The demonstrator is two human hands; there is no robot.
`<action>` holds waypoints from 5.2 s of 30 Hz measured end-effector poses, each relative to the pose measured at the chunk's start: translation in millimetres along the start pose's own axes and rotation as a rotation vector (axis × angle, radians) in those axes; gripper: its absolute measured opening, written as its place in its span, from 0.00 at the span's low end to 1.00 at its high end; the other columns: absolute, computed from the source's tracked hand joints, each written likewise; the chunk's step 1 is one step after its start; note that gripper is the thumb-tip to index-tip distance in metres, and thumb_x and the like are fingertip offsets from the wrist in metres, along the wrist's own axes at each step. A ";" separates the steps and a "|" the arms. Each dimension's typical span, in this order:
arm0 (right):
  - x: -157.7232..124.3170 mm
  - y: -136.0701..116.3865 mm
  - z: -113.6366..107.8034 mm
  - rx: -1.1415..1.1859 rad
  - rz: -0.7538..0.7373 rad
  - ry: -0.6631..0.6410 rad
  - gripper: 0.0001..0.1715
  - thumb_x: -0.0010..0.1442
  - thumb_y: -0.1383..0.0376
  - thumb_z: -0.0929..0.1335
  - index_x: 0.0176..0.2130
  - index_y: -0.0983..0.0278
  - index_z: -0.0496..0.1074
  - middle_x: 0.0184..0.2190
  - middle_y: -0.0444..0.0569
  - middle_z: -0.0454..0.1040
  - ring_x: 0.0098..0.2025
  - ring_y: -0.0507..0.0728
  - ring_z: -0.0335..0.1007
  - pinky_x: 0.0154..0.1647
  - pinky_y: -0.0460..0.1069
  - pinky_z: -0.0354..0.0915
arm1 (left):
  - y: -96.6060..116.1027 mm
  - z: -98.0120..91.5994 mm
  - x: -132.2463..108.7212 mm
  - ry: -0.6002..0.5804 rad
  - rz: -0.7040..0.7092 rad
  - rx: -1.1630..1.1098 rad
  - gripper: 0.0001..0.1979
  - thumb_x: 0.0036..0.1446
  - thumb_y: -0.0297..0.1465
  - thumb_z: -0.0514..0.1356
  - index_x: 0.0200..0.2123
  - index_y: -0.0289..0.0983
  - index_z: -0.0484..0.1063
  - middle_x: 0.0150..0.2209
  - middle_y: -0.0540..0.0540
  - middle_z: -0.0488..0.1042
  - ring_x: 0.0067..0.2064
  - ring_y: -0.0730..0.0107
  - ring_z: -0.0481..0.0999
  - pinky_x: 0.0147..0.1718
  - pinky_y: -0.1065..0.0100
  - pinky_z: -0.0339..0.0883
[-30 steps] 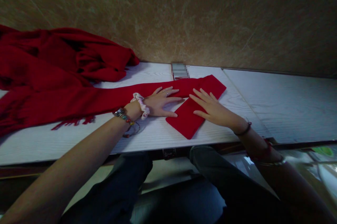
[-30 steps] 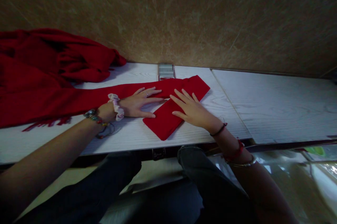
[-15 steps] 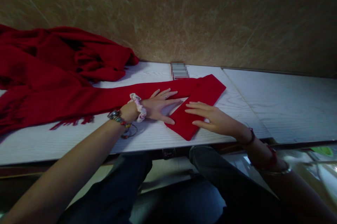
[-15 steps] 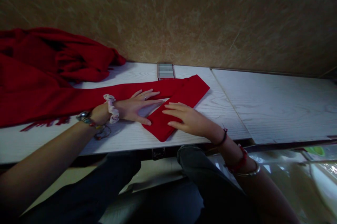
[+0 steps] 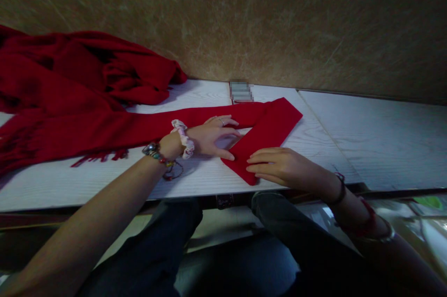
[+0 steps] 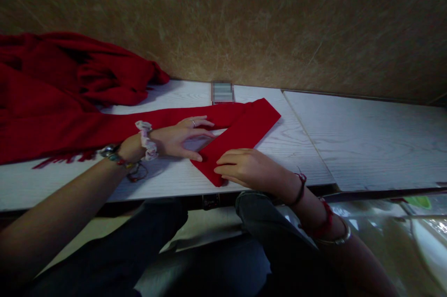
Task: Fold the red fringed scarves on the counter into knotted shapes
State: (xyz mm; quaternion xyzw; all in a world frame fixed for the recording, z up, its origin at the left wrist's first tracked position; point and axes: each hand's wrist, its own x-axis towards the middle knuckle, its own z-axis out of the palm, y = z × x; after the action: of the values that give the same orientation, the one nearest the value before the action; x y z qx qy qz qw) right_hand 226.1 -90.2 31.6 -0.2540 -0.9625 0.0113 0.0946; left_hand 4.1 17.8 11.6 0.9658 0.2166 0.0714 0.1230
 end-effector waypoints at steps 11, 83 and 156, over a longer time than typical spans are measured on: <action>-31.1 32.7 -0.4 -0.231 0.082 0.081 0.15 0.57 0.72 0.62 0.42 0.67 0.73 0.40 0.52 0.76 0.42 0.55 0.72 0.42 0.50 0.69 | 28.7 -8.7 4.5 0.194 0.271 0.020 0.14 0.57 0.38 0.52 0.29 0.34 0.70 0.27 0.48 0.69 0.29 0.73 0.68 0.31 0.73 0.60; 2.0 -20.0 16.8 -0.318 -0.105 0.271 0.12 0.59 0.73 0.60 0.31 0.70 0.72 0.24 0.48 0.72 0.28 0.52 0.62 0.28 0.48 0.57 | 8.8 -8.5 -2.7 -0.193 -0.080 -0.388 0.32 0.47 0.43 0.61 0.53 0.36 0.58 0.32 0.50 0.72 0.29 0.75 0.70 0.29 0.74 0.59; 24.6 4.1 31.3 -0.096 0.414 0.052 0.33 0.59 0.52 0.58 0.57 0.68 0.56 0.59 0.59 0.56 0.60 0.65 0.48 0.56 0.65 0.49 | 7.5 -17.0 -1.0 -0.250 -0.275 -0.423 0.34 0.48 0.35 0.60 0.57 0.31 0.53 0.27 0.52 0.67 0.27 0.76 0.66 0.28 0.75 0.57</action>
State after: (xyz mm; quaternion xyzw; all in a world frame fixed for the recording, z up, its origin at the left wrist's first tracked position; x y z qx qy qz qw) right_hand 201.2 -73.7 4.9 -0.4508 -0.8864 -0.0217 0.1027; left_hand 3.0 14.3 29.8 0.8817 0.3091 -0.0219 0.3559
